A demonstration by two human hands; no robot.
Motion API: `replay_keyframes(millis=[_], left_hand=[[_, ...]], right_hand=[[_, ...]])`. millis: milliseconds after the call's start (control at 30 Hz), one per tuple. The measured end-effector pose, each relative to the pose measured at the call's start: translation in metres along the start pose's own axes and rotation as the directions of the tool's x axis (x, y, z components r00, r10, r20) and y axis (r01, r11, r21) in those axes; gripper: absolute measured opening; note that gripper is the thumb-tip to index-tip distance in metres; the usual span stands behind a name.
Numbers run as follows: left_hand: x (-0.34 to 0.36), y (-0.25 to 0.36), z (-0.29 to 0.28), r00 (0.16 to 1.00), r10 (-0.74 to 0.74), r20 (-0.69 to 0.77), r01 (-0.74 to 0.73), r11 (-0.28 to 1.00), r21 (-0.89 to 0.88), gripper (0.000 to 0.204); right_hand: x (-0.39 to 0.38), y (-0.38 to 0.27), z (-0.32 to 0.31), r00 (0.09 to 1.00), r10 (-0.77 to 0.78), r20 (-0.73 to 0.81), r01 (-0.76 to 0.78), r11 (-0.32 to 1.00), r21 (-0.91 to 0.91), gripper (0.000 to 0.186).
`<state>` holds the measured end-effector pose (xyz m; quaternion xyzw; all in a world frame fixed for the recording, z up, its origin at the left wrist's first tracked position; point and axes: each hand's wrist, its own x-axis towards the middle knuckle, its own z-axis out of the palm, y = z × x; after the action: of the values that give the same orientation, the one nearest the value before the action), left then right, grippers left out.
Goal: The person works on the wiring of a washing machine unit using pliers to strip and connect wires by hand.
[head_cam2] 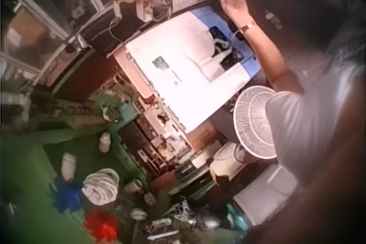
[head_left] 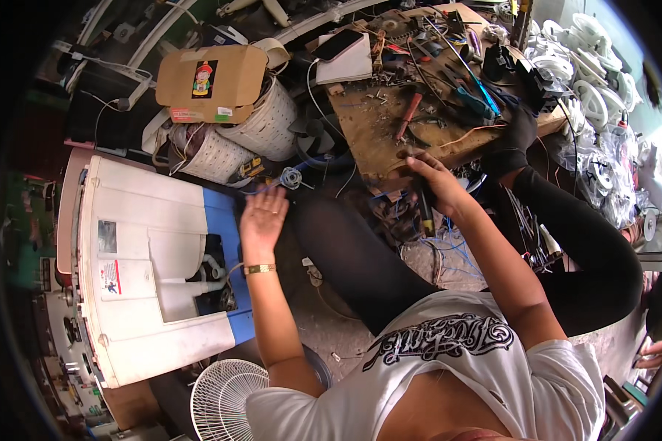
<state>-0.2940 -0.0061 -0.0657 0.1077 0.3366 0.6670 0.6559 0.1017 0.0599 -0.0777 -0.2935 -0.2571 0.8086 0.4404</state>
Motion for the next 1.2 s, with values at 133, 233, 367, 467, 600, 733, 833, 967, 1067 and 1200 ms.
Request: replay_keyframes(millis=[133,233,367,467,600,733,833,967,1067,1200], left_hand=[[0.0,-0.046,0.026,0.952,0.245,-0.185,-0.17,0.922,0.348,0.041],[-0.024,-0.107,0.08,0.933,0.317,0.17,-0.356,0.746,0.562,0.041],[-0.025,-0.22,0.11,0.947,0.155,0.282,-0.295,0.769,0.568,0.033],[-0.002,-0.255,0.115,0.867,0.214,0.45,-0.468,0.659,0.589,0.021],[0.018,-0.285,0.114,0.86,0.12,0.497,-0.38,0.8,0.465,0.022],[0.028,-0.311,0.129,0.837,0.006,0.547,-0.404,0.681,0.611,0.021],[0.043,-0.348,0.143,0.844,0.042,0.535,-0.483,0.493,0.723,0.02],[0.057,-0.347,0.131,0.865,0.205,0.458,-0.499,0.258,0.827,0.02],[0.051,-0.379,0.172,0.871,0.178,0.458,-0.489,0.213,0.846,0.021],[0.075,-0.353,0.147,0.875,0.296,0.384,-0.431,0.112,0.895,0.019]], right_hand=[[0.01,-0.016,0.008,1.0,-0.031,-0.001,0.031,0.995,-0.092,0.033],[0.0,-0.034,0.006,1.0,-0.014,0.015,0.016,0.993,-0.117,0.034],[-0.011,-0.056,0.009,0.996,-0.026,0.09,0.031,0.998,-0.055,0.041],[-0.018,-0.079,0.013,0.998,-0.06,0.0,0.059,0.988,-0.146,0.042],[-0.012,-0.135,-0.043,0.977,-0.176,-0.118,0.172,0.984,-0.046,0.034],[-0.008,-0.168,-0.137,0.829,-0.277,-0.486,0.241,0.961,-0.136,0.046],[-0.01,-0.191,-0.206,0.827,-0.165,-0.538,0.162,0.985,-0.053,0.046],[0.013,-0.166,-0.228,0.785,-0.175,-0.594,0.01,0.963,-0.271,0.051],[-0.025,-0.207,-0.282,0.681,-0.342,-0.648,0.019,0.892,-0.451,0.051],[-0.008,-0.214,-0.259,0.705,-0.219,-0.675,-0.055,0.932,-0.36,0.054]])
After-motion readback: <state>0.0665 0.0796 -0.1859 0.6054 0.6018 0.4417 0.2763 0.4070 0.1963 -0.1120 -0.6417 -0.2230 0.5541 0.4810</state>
